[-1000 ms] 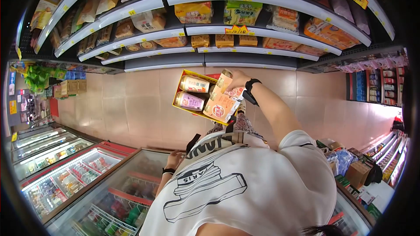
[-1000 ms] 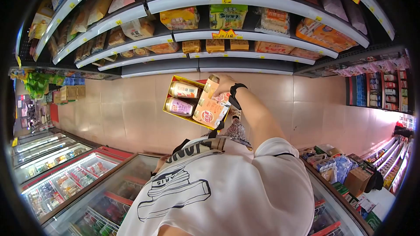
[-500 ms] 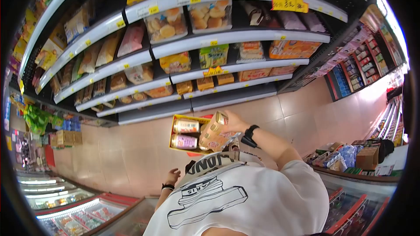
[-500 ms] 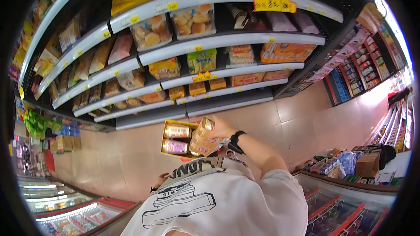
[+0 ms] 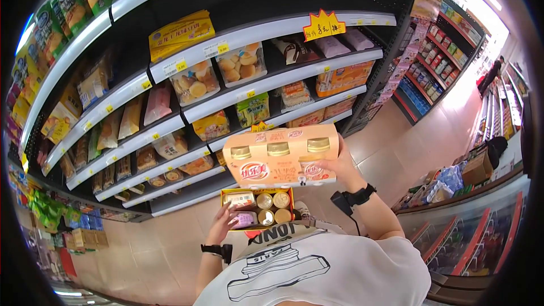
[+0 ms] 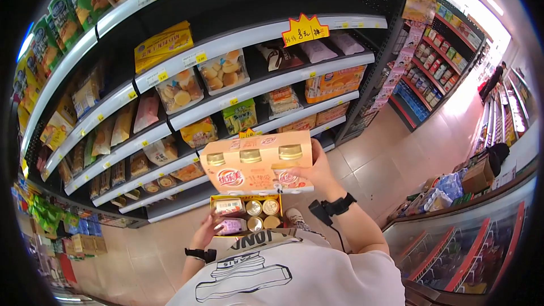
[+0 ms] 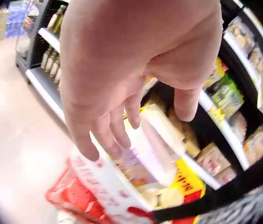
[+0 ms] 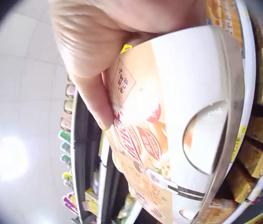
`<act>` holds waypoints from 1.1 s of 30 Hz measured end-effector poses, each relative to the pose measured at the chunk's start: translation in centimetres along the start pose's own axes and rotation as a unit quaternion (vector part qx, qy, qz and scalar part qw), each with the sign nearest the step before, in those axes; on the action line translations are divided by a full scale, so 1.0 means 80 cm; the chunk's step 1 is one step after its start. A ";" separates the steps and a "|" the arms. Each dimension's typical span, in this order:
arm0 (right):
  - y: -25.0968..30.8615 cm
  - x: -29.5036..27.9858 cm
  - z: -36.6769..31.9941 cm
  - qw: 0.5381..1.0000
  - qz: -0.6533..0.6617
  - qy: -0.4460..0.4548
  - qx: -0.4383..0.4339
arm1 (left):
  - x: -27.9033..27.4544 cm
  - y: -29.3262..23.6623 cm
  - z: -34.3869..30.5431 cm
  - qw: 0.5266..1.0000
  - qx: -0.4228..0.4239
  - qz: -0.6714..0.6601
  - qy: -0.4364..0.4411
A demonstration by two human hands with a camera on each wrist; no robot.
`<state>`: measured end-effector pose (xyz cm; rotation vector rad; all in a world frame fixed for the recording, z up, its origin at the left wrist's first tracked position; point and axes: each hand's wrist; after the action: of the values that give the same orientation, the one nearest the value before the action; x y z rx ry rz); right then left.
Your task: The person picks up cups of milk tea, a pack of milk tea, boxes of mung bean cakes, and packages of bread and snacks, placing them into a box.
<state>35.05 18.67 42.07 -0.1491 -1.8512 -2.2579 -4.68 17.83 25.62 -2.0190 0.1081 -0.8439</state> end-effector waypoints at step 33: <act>0.204 -0.231 0.117 0.972 0.177 -0.002 -0.157 | 0.387 -0.307 0.218 0.919 0.324 0.081 0.210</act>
<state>56.22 26.73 55.58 -0.4921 -1.3253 -2.2684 23.43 32.63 54.91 -1.1780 0.2040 -1.0311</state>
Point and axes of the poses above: each hand's wrist, its own z-axis towards the middle knuckle, its own x-axis out of the palm, y = z × x, and after that the axes turned 13 degrees about y, right-handed
